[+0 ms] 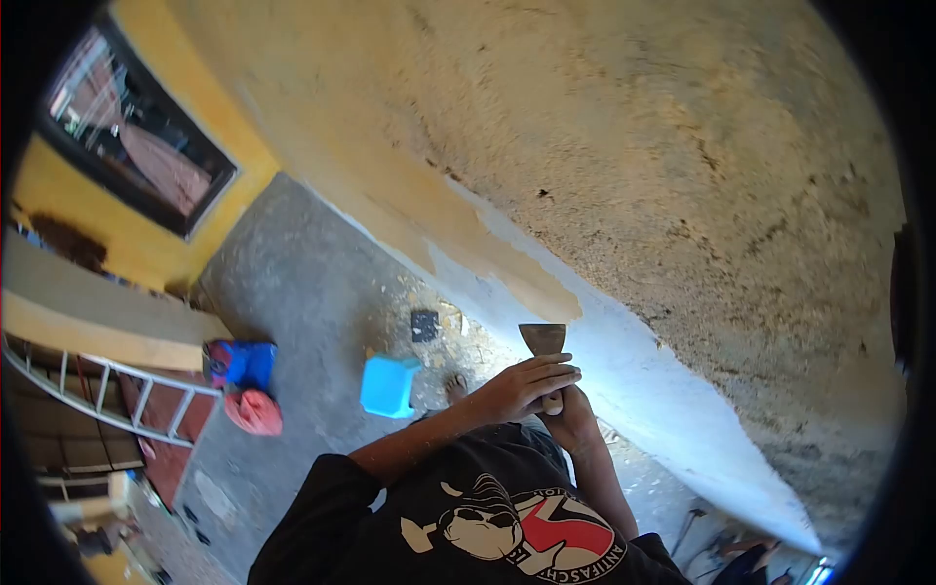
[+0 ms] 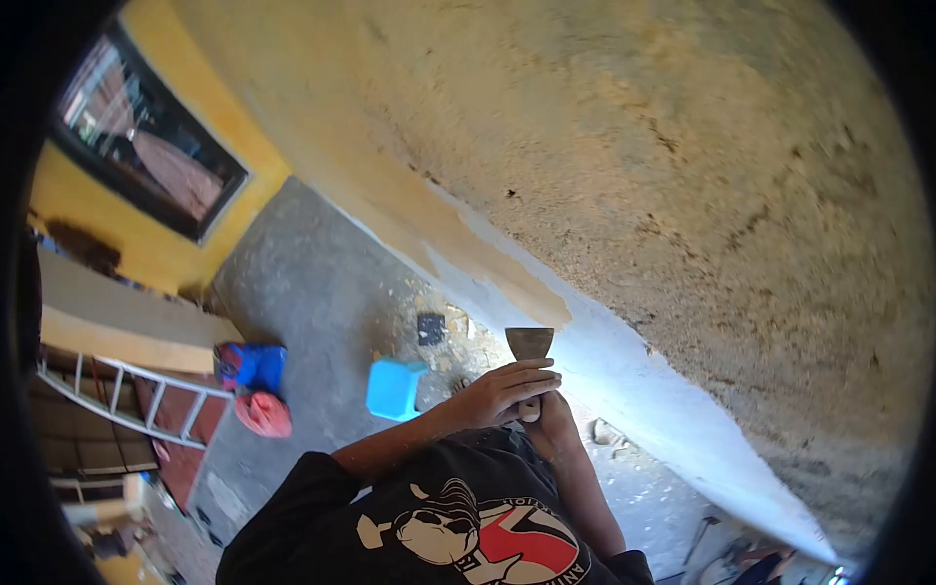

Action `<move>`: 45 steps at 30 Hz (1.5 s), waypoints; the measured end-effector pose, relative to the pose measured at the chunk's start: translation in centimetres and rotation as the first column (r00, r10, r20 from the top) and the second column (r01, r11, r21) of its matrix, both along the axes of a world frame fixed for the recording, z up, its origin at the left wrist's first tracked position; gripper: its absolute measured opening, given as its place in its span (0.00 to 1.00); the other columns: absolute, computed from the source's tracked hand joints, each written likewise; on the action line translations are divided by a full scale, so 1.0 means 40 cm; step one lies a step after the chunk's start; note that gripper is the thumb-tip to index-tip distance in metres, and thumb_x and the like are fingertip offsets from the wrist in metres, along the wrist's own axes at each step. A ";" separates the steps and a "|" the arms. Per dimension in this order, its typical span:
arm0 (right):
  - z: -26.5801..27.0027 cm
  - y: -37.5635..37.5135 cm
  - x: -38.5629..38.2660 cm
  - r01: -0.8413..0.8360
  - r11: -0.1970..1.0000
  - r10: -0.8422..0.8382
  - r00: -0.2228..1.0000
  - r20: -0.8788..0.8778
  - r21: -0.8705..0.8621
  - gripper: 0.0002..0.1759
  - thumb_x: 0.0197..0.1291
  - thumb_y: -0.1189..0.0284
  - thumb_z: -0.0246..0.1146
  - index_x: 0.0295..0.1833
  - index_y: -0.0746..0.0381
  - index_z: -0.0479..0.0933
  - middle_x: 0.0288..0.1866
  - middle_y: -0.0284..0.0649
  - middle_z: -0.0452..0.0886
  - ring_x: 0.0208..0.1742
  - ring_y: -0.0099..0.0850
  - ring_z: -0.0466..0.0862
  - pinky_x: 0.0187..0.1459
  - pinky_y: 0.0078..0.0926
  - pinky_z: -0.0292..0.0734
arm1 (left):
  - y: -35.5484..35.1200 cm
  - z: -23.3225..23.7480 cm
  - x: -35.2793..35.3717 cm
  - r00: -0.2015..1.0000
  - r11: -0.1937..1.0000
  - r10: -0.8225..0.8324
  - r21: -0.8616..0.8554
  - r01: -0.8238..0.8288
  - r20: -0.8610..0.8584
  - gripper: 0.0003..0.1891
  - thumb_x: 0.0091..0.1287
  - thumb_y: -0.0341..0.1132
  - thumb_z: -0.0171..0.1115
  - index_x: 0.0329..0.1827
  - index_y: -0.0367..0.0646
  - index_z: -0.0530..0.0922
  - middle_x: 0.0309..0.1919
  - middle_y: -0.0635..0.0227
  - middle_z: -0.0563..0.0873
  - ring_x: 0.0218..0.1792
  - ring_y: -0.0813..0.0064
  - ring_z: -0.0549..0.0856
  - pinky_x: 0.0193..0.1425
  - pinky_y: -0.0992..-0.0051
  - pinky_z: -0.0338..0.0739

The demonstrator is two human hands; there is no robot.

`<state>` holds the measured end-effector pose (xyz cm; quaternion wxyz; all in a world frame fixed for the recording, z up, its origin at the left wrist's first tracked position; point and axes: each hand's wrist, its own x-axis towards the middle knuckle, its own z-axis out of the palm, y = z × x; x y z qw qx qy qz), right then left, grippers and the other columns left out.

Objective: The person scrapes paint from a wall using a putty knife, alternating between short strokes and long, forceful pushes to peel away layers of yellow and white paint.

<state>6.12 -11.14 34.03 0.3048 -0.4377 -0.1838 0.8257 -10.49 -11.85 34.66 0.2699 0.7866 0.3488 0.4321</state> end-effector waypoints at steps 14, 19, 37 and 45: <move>0.051 -0.094 -0.069 -0.524 0.318 -0.099 0.810 0.578 0.790 0.37 0.52 0.71 0.71 0.67 0.66 0.66 0.65 0.57 0.71 0.71 0.55 0.68 0.68 0.47 0.68 | -0.137 0.050 -0.005 0.788 0.894 0.295 -0.447 -0.028 0.541 0.07 0.68 0.29 0.60 0.39 0.41 0.69 0.35 0.70 0.70 0.39 0.78 0.70 0.47 0.75 0.66; 0.028 -0.090 -0.111 -0.444 0.363 -0.196 0.823 0.533 0.819 0.28 0.53 0.73 0.66 0.61 0.67 0.68 0.55 0.54 0.74 0.57 0.53 0.75 0.60 0.46 0.70 | -0.110 0.083 -0.033 0.727 0.852 0.202 -0.484 0.200 0.656 0.07 0.66 0.27 0.58 0.41 0.42 0.68 0.37 0.68 0.71 0.42 0.78 0.71 0.50 0.76 0.66; -0.057 0.286 -0.797 -0.229 -0.098 -0.855 0.518 0.036 0.968 0.13 0.52 0.70 0.67 0.25 0.57 0.68 0.29 0.37 0.65 0.37 0.40 0.68 0.45 0.44 0.63 | 0.302 0.177 -0.660 0.782 0.791 -0.589 -0.051 0.609 0.203 0.19 0.63 0.39 0.58 0.16 0.40 0.67 0.15 0.66 0.72 0.20 0.65 0.74 0.29 0.66 0.70; -0.084 0.393 -0.882 -0.235 -0.237 -0.971 0.098 -0.220 0.943 0.17 0.46 0.72 0.71 0.22 0.56 0.65 0.25 0.34 0.62 0.29 0.35 0.66 0.31 0.36 0.62 | 0.439 0.146 -0.728 0.515 0.519 -0.855 0.071 0.852 0.069 0.13 0.51 0.34 0.57 0.14 0.40 0.66 0.14 0.64 0.69 0.18 0.64 0.72 0.27 0.66 0.69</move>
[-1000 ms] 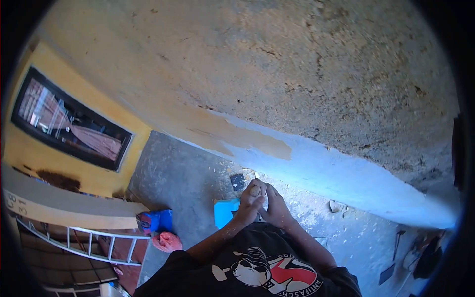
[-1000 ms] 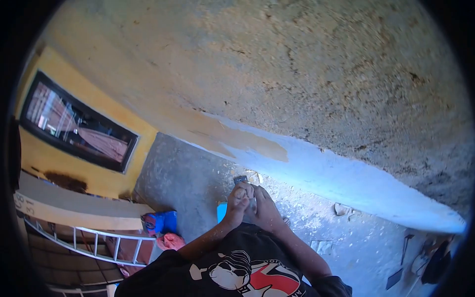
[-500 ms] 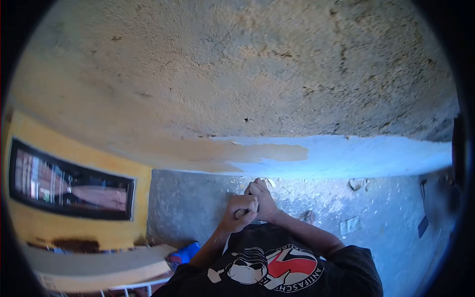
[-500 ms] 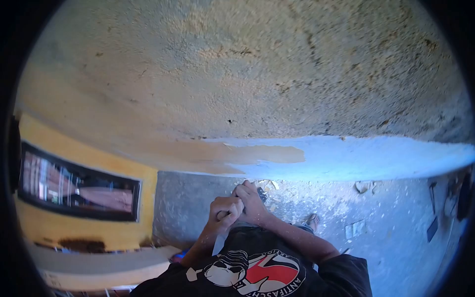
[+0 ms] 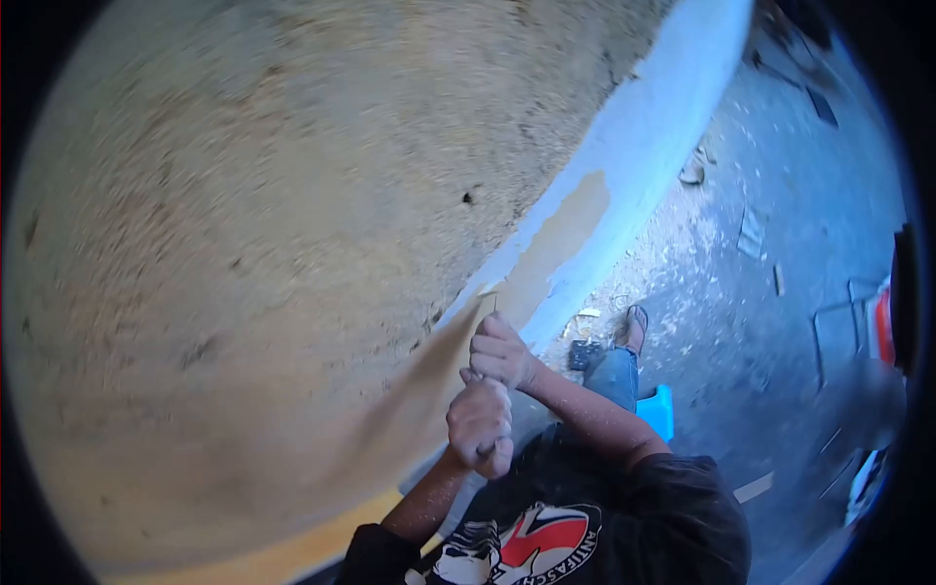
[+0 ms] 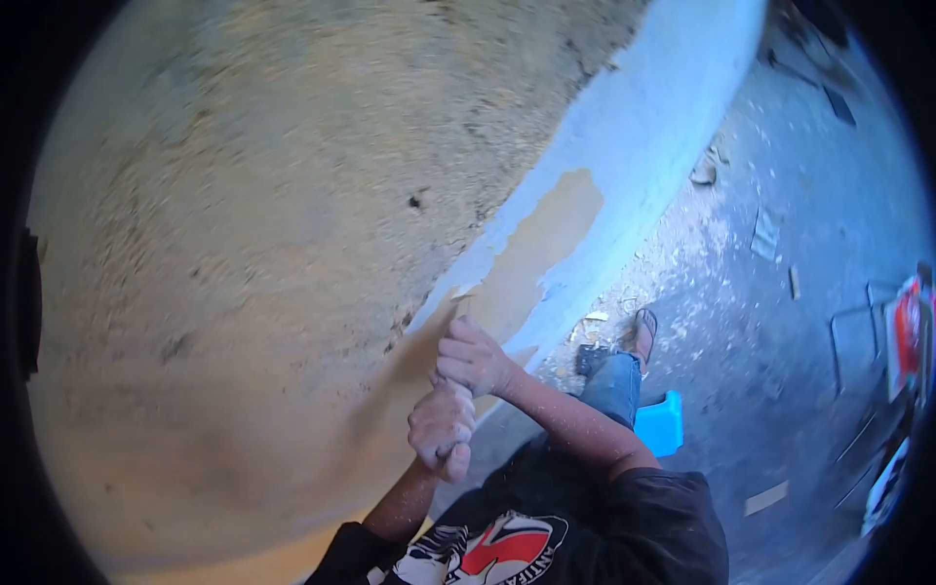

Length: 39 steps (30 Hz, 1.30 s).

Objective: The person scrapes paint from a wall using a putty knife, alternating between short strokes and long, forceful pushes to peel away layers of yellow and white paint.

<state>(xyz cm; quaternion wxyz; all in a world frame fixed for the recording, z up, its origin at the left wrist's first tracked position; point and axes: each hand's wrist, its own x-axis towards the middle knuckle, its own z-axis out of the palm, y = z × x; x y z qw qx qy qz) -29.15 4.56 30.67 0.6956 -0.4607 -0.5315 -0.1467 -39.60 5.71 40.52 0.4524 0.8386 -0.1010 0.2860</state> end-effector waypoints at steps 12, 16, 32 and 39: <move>-0.118 0.078 0.029 0.089 0.981 -0.110 0.987 0.116 0.171 0.14 0.35 0.69 0.65 0.22 0.55 0.64 0.25 0.32 0.63 0.29 0.31 0.69 0.28 0.31 0.63 | 0.097 -0.129 -0.002 0.989 0.988 -0.145 0.057 0.144 0.022 0.12 0.50 0.35 0.55 0.14 0.38 0.68 0.13 0.66 0.72 0.16 0.66 0.77 0.28 0.66 0.79; -0.151 0.090 0.067 0.109 0.977 -0.134 0.982 0.133 0.186 0.12 0.29 0.71 0.59 0.22 0.55 0.63 0.25 0.32 0.62 0.28 0.31 0.69 0.27 0.31 0.62 | 0.123 -0.192 0.042 0.983 0.982 -0.180 0.069 0.176 0.049 0.12 0.50 0.34 0.56 0.14 0.38 0.68 0.14 0.66 0.73 0.16 0.66 0.77 0.28 0.65 0.80; -0.272 0.066 0.131 0.068 0.979 -0.104 0.976 0.189 0.190 0.11 0.29 0.70 0.56 0.24 0.56 0.64 0.25 0.34 0.63 0.29 0.35 0.70 0.29 0.36 0.63 | 0.122 -0.294 0.066 0.973 0.931 -0.229 0.290 0.223 -0.016 0.12 0.52 0.37 0.58 0.16 0.41 0.68 0.14 0.66 0.75 0.16 0.66 0.77 0.25 0.67 0.75; -0.178 0.077 0.060 0.012 0.934 -0.036 0.998 0.060 0.357 0.10 0.28 0.74 0.53 0.22 0.56 0.61 0.24 0.34 0.59 0.26 0.34 0.66 0.27 0.34 0.59 | 0.045 -0.212 0.046 0.986 0.936 -0.158 0.325 0.132 0.055 0.14 0.60 0.34 0.58 0.16 0.43 0.69 0.15 0.69 0.74 0.17 0.70 0.78 0.26 0.72 0.76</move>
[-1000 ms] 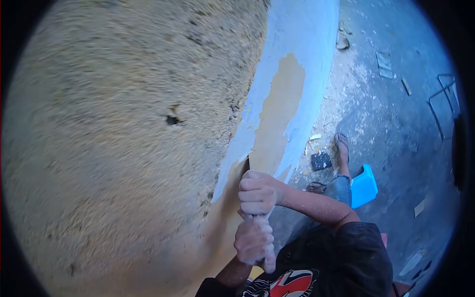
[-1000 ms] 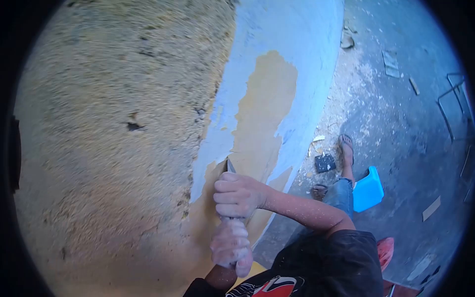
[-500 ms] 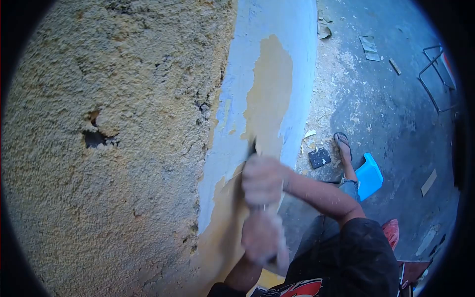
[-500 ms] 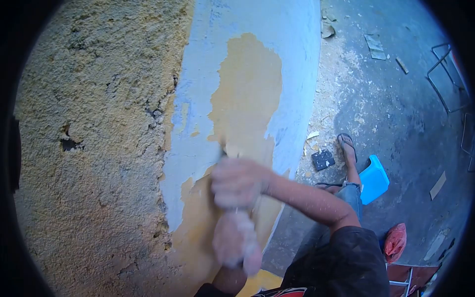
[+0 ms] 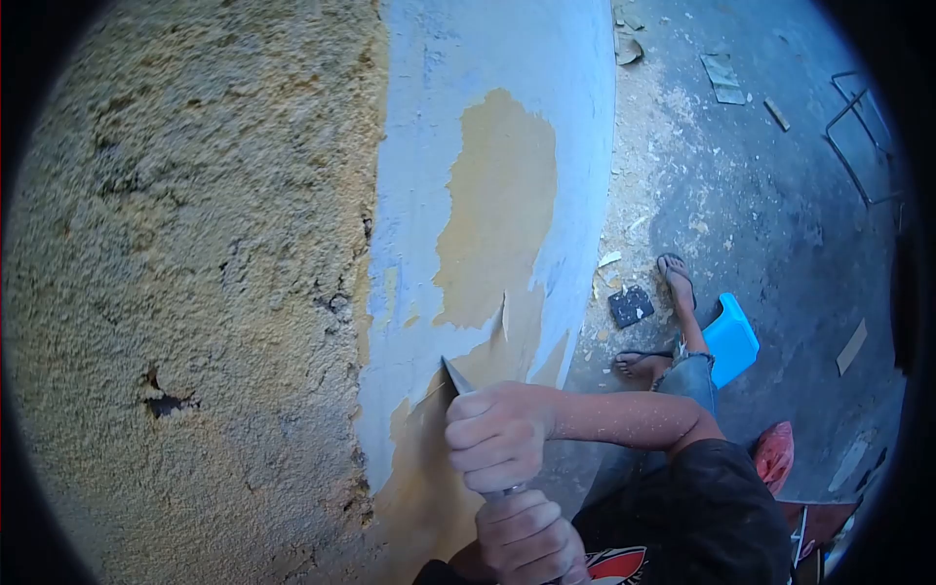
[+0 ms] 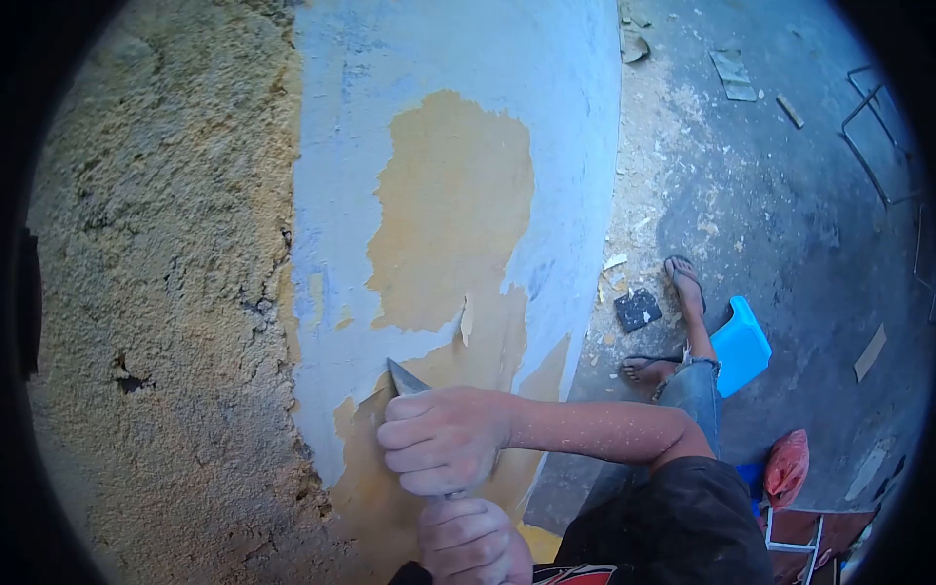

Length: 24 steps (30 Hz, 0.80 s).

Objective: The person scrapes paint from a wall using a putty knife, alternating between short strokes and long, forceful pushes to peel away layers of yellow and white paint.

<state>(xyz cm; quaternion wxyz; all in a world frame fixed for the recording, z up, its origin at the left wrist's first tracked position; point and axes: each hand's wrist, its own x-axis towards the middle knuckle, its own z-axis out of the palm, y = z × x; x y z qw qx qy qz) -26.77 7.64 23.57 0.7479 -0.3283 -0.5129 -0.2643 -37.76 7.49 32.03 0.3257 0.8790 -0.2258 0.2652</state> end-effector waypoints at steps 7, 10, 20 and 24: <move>-0.015 -0.021 0.030 0.046 0.993 -0.049 0.999 -0.021 -0.108 0.09 0.29 0.76 0.52 0.20 0.57 0.59 0.23 0.34 0.58 0.26 0.33 0.65 0.27 0.31 0.58 | 0.004 -0.006 0.031 1.000 0.998 -0.006 -0.060 0.007 0.009 0.16 0.63 0.34 0.54 0.17 0.43 0.67 0.13 0.71 0.71 0.16 0.71 0.77 0.28 0.73 0.78; -0.021 -0.011 0.032 0.026 0.995 -0.024 1.000 0.017 -0.101 0.08 0.28 0.77 0.50 0.20 0.57 0.60 0.23 0.34 0.58 0.26 0.33 0.65 0.27 0.32 0.58 | -0.002 -0.043 0.048 0.995 0.994 0.043 -0.108 -0.033 0.091 0.16 0.63 0.35 0.54 0.16 0.43 0.67 0.13 0.70 0.71 0.16 0.71 0.76 0.28 0.72 0.78; -0.016 -0.004 0.030 -0.016 0.994 0.022 0.998 0.052 -0.109 0.10 0.30 0.72 0.57 0.20 0.58 0.61 0.23 0.34 0.59 0.28 0.34 0.68 0.28 0.33 0.61 | -0.014 -0.062 0.044 0.935 0.940 0.193 -0.328 -0.090 0.297 0.22 0.64 0.43 0.54 0.13 0.42 0.65 0.07 0.71 0.68 0.09 0.72 0.71 0.17 0.72 0.73; -0.043 0.000 0.041 0.032 0.991 -0.016 0.992 0.126 -0.130 0.09 0.30 0.72 0.56 0.20 0.58 0.62 0.23 0.35 0.60 0.28 0.34 0.69 0.30 0.33 0.62 | 0.003 -0.075 0.054 0.961 0.973 0.116 -0.223 -0.059 0.251 0.24 0.66 0.44 0.54 0.13 0.42 0.64 0.07 0.71 0.68 0.09 0.73 0.71 0.17 0.73 0.72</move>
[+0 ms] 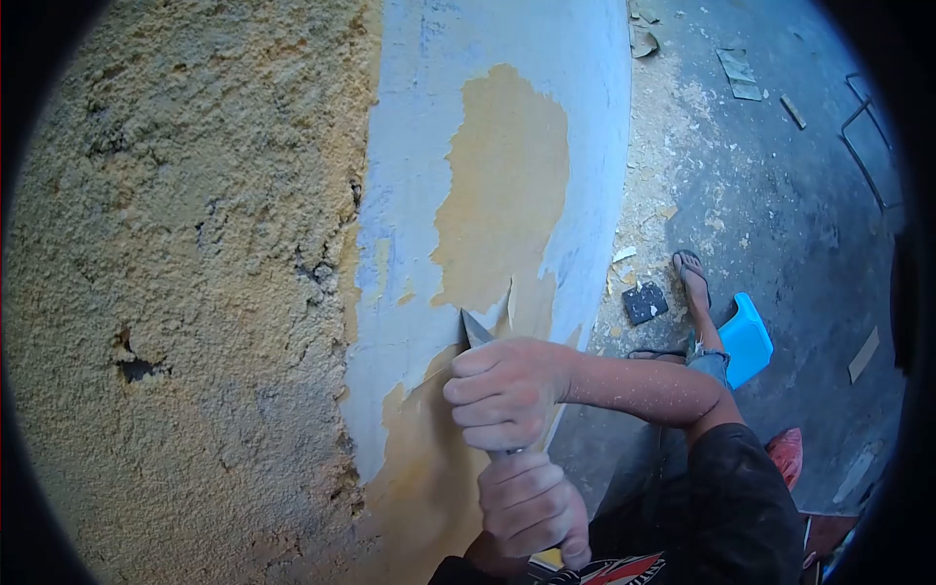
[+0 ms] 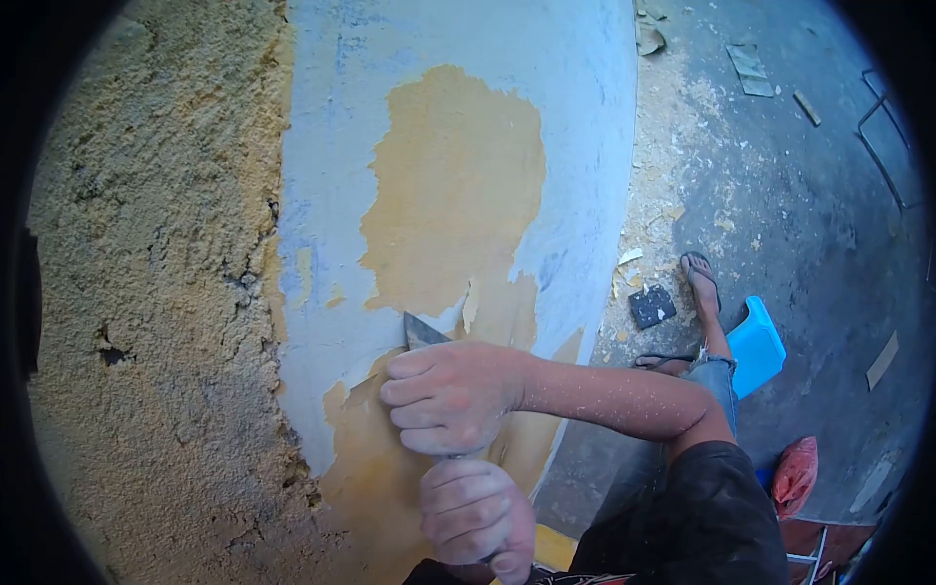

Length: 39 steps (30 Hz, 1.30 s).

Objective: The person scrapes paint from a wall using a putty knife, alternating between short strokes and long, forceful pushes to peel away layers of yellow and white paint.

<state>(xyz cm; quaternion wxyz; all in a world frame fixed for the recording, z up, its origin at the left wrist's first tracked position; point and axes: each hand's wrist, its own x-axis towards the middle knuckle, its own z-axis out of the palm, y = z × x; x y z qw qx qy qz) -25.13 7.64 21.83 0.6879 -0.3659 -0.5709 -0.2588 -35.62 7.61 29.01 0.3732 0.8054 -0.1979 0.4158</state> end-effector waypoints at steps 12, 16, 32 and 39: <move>0.042 0.001 0.028 0.029 0.998 -0.032 0.998 -0.057 -0.060 0.08 0.32 0.71 0.56 0.21 0.58 0.63 0.23 0.34 0.61 0.28 0.35 0.69 0.29 0.34 0.63 | -0.001 0.050 -0.012 0.996 0.984 0.055 -0.167 -0.065 -0.063 0.24 0.66 0.39 0.53 0.10 0.43 0.60 0.07 0.70 0.67 0.09 0.73 0.73 0.15 0.75 0.70; 0.075 -0.008 0.016 -0.031 0.998 0.033 0.999 -0.037 0.059 0.08 0.34 0.74 0.57 0.21 0.59 0.63 0.23 0.35 0.61 0.28 0.35 0.69 0.29 0.33 0.61 | -0.033 0.025 -0.051 0.998 0.983 0.065 -0.174 -0.066 -0.013 0.21 0.67 0.56 0.49 0.22 0.53 0.67 0.16 0.78 0.71 0.32 0.72 0.82 0.54 0.64 0.77; 0.084 0.011 0.071 0.078 0.997 -0.079 0.995 -0.068 -0.013 0.12 0.29 0.75 0.57 0.20 0.56 0.59 0.21 0.31 0.56 0.24 0.31 0.66 0.24 0.30 0.57 | 0.025 0.088 0.030 0.999 0.992 -0.048 -0.115 0.048 0.001 0.27 0.72 0.50 0.50 0.15 0.45 0.63 0.10 0.70 0.68 0.11 0.71 0.70 0.19 0.68 0.64; 0.155 -0.028 0.015 0.063 0.998 -0.062 0.998 -0.029 0.003 0.08 0.28 0.74 0.51 0.21 0.56 0.61 0.23 0.33 0.59 0.25 0.33 0.67 0.26 0.35 0.58 | 0.002 0.136 0.008 0.991 0.989 -0.133 -0.063 0.131 -0.024 0.27 0.70 0.47 0.53 0.13 0.44 0.62 0.07 0.71 0.65 0.11 0.73 0.70 0.19 0.70 0.66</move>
